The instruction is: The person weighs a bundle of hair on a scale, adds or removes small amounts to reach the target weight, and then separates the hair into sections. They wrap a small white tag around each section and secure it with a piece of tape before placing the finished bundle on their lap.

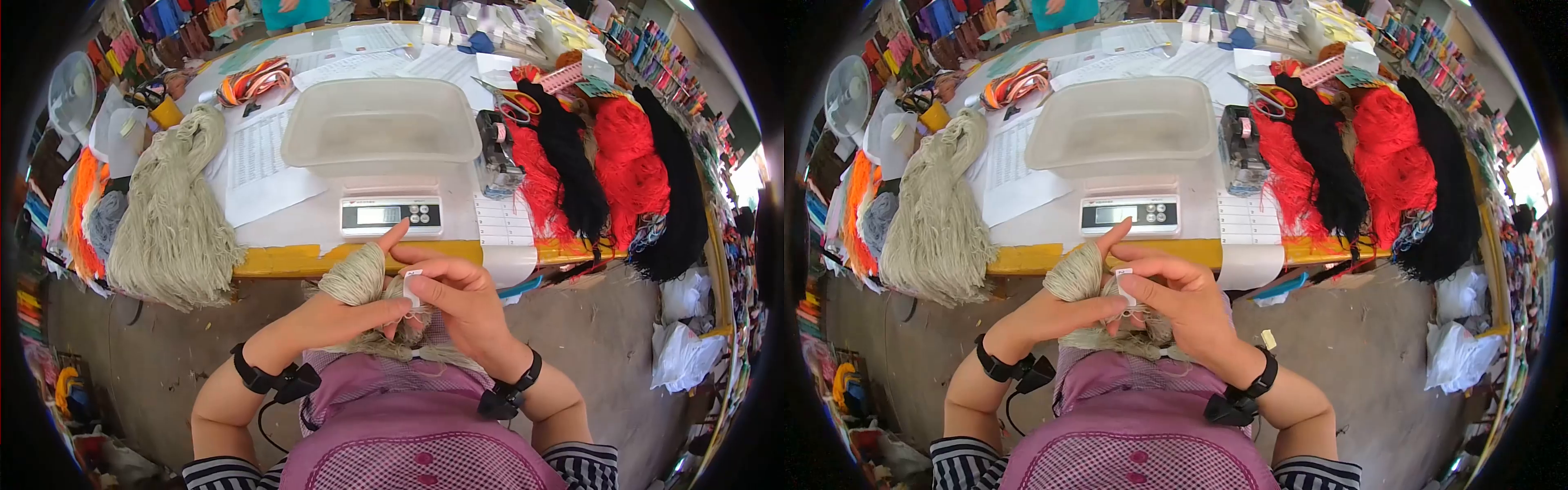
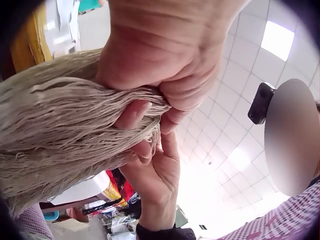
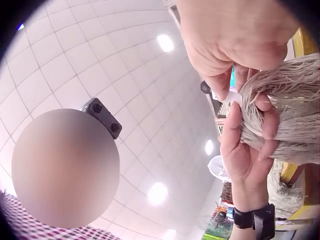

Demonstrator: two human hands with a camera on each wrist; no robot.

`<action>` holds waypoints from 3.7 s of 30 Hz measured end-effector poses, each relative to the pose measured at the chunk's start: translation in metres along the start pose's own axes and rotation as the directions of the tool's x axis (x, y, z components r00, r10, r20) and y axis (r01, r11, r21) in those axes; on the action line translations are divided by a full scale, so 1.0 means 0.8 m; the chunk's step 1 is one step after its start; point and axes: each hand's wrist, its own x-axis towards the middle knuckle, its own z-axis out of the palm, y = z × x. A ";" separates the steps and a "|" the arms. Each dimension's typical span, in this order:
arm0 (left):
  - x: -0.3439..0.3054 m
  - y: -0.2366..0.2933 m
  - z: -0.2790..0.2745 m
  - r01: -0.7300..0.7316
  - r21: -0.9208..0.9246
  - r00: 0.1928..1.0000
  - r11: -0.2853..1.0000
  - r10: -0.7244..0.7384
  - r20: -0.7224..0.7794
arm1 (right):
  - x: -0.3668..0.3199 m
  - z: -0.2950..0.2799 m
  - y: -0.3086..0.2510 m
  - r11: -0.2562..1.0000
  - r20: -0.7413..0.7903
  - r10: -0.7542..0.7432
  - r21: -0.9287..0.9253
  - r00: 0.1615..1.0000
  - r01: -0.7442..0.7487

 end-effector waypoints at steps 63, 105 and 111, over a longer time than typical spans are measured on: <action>-0.015 -0.016 -0.002 -0.131 0.281 0.890 0.951 0.238 -0.389 | 0.008 0.019 -0.032 0.384 0.283 -0.197 -0.858 0.938 0.340; -0.025 -0.005 -0.004 -0.084 -0.037 0.982 0.996 0.077 -0.175 | 0.002 0.008 -0.004 0.416 0.299 -0.557 -0.707 0.775 0.572; -0.019 -0.029 -0.008 -0.229 0.090 0.950 0.969 0.242 -0.199 | 0.000 0.006 0.002 0.456 0.251 -0.543 -0.714 0.801 0.532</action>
